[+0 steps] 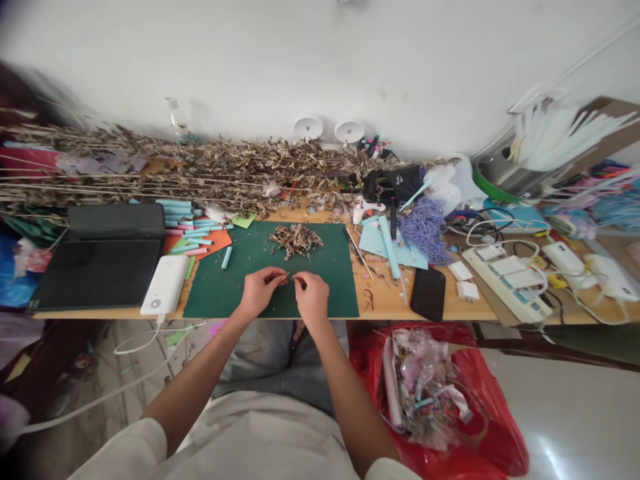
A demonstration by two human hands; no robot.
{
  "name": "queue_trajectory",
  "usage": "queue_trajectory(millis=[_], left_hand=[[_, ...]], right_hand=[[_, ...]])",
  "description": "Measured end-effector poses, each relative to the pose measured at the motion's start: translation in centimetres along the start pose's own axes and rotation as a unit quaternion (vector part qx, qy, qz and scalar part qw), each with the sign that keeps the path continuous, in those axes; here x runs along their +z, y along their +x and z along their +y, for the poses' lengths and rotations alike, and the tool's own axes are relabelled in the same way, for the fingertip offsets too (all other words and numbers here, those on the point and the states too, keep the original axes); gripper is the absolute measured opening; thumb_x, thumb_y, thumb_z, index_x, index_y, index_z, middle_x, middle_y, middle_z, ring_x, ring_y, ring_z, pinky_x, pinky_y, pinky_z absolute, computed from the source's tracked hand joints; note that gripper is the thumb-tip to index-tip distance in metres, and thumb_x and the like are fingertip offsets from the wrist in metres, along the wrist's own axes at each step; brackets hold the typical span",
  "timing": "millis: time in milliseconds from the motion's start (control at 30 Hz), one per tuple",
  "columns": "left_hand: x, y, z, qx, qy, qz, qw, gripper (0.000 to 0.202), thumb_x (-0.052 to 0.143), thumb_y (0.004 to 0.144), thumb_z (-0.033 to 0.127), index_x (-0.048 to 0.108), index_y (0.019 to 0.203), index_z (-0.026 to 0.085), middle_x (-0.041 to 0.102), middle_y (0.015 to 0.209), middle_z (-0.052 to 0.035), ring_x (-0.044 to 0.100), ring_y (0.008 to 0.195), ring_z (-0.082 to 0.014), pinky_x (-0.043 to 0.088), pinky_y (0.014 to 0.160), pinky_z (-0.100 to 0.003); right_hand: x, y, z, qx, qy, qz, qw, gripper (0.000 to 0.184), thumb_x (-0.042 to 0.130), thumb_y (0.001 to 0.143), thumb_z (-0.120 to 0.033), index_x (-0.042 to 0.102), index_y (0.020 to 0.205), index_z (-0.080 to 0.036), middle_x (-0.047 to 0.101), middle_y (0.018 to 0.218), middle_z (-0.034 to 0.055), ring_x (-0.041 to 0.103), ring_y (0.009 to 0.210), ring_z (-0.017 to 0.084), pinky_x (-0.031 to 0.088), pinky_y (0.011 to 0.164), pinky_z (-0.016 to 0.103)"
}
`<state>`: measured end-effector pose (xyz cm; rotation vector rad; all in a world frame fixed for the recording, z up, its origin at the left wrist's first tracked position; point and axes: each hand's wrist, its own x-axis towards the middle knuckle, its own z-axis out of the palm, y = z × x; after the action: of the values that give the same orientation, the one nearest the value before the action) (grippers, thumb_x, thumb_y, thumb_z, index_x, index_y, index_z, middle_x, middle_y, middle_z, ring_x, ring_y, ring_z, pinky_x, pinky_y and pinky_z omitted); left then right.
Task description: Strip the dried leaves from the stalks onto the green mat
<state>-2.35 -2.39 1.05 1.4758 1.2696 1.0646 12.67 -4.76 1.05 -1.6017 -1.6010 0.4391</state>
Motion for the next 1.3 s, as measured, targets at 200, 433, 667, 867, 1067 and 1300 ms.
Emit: queue_trajectory(millis=[200,433,667,867,1067,1300], left_hand=[[0.5,0.2,0.1,-0.045,-0.072,-0.009,0.996,0.019,0.067,0.076,0.033,0.072,0.081,0.016,0.072,0.074,-0.0034,0.068,0.066,-0.0162,0.057,0.067,-0.028],[1.0,0.4,0.5,-0.108,-0.179,-0.033,0.977,0.024,0.074,0.070,0.035,0.073,0.081,0.014,0.072,0.074,-0.0038,0.067,0.066,-0.0154,0.060,0.070,-0.030],[0.9,0.0,0.4,-0.096,-0.128,-0.011,0.987,0.019,0.072,0.070,0.023,0.075,0.087,0.014,0.075,0.082,-0.0061,0.070,0.073,-0.0189,0.059,0.076,-0.034],[0.6,0.2,0.5,-0.070,-0.037,-0.010,0.997,0.017,0.069,0.071,0.019,0.075,0.088,0.017,0.075,0.086,-0.0057,0.071,0.079,-0.0205,0.058,0.078,-0.035],[0.8,-0.1,1.0,-0.013,0.016,-0.002,1.000,0.016,0.063,0.075,0.015,0.074,0.087,0.018,0.074,0.083,-0.0039,0.070,0.073,-0.0174,0.057,0.073,-0.031],[0.7,-0.4,1.1,0.125,0.167,-0.035,0.977,0.018,0.057,0.083,0.014,0.071,0.092,0.020,0.072,0.093,-0.0050,0.066,0.086,-0.0179,0.053,0.082,-0.032]], right_hand=[[-1.0,0.1,-1.0,-0.015,0.053,0.000,0.999,0.021,0.055,0.081,-0.018,0.071,0.093,-0.020,0.072,0.090,0.0069,0.066,0.081,0.020,0.054,0.078,0.034],[-1.0,-0.2,-1.7,0.016,0.148,0.021,0.989,0.015,0.060,0.082,-0.025,0.073,0.087,-0.021,0.073,0.086,0.0034,0.067,0.074,0.018,0.055,0.071,0.030],[-0.5,-0.3,-1.6,0.028,0.125,0.023,0.991,0.013,0.059,0.080,-0.021,0.073,0.081,-0.020,0.073,0.078,0.0027,0.067,0.067,0.017,0.055,0.067,0.029],[-0.2,-0.3,-1.2,-0.039,0.068,0.004,0.997,0.016,0.056,0.082,-0.020,0.072,0.086,-0.021,0.073,0.087,0.0049,0.067,0.078,0.019,0.054,0.076,0.032],[0.0,-0.2,-1.2,-0.067,-0.021,0.031,0.997,0.016,0.053,0.081,-0.015,0.069,0.081,-0.020,0.070,0.081,0.0061,0.064,0.078,0.021,0.051,0.074,0.033],[-0.7,0.1,-0.4,-0.061,-0.037,0.032,0.997,0.017,0.052,0.086,-0.017,0.069,0.085,-0.020,0.069,0.083,0.0061,0.061,0.081,0.021,0.049,0.076,0.034]])
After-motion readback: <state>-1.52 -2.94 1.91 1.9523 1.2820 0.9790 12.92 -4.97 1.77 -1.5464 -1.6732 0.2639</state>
